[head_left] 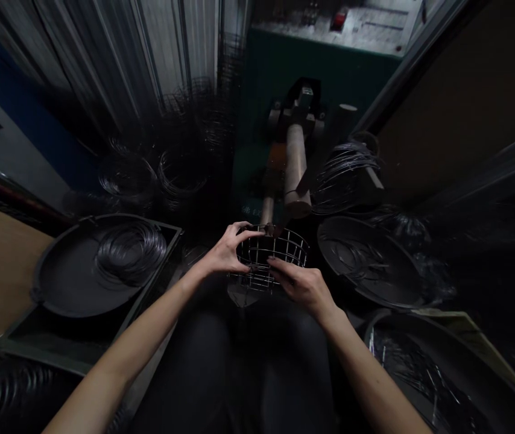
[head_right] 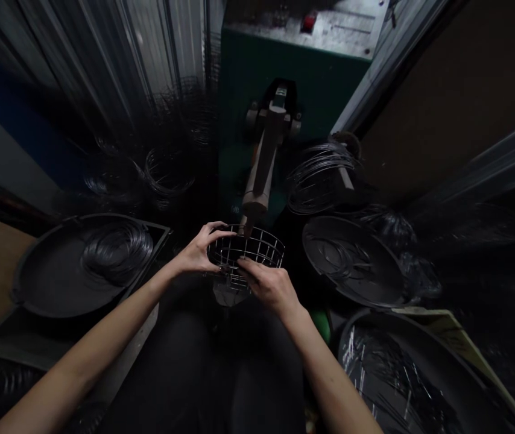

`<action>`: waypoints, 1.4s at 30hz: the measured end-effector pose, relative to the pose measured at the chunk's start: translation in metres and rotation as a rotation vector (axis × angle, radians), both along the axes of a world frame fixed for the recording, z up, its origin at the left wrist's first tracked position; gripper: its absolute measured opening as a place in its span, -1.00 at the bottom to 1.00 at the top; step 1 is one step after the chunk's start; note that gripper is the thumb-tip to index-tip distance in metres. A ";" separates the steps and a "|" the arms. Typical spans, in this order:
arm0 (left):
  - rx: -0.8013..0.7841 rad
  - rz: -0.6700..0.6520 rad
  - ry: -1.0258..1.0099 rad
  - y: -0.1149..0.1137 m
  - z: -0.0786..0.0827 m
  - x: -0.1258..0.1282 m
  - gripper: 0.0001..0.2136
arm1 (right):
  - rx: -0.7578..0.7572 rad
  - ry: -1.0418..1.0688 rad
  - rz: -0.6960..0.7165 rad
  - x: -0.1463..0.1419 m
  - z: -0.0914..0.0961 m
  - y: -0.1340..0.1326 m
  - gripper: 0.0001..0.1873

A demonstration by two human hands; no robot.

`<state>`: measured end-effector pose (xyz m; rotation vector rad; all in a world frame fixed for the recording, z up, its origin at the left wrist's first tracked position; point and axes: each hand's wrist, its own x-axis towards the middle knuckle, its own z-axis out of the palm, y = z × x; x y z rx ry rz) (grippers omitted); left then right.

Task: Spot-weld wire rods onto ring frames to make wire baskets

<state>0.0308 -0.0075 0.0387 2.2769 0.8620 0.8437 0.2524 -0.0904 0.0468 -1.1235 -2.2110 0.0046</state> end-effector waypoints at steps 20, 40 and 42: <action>-0.017 0.029 -0.005 0.029 0.004 0.004 -0.33 | -0.017 0.156 -0.516 -0.010 0.013 0.000 -0.52; -0.118 0.050 -0.016 0.065 0.010 0.008 -0.32 | -0.131 0.373 -0.538 -0.008 0.010 0.045 -0.51; -0.113 0.037 -0.010 0.066 0.011 0.009 -0.33 | -0.148 0.377 -0.550 -0.009 0.011 0.045 -0.53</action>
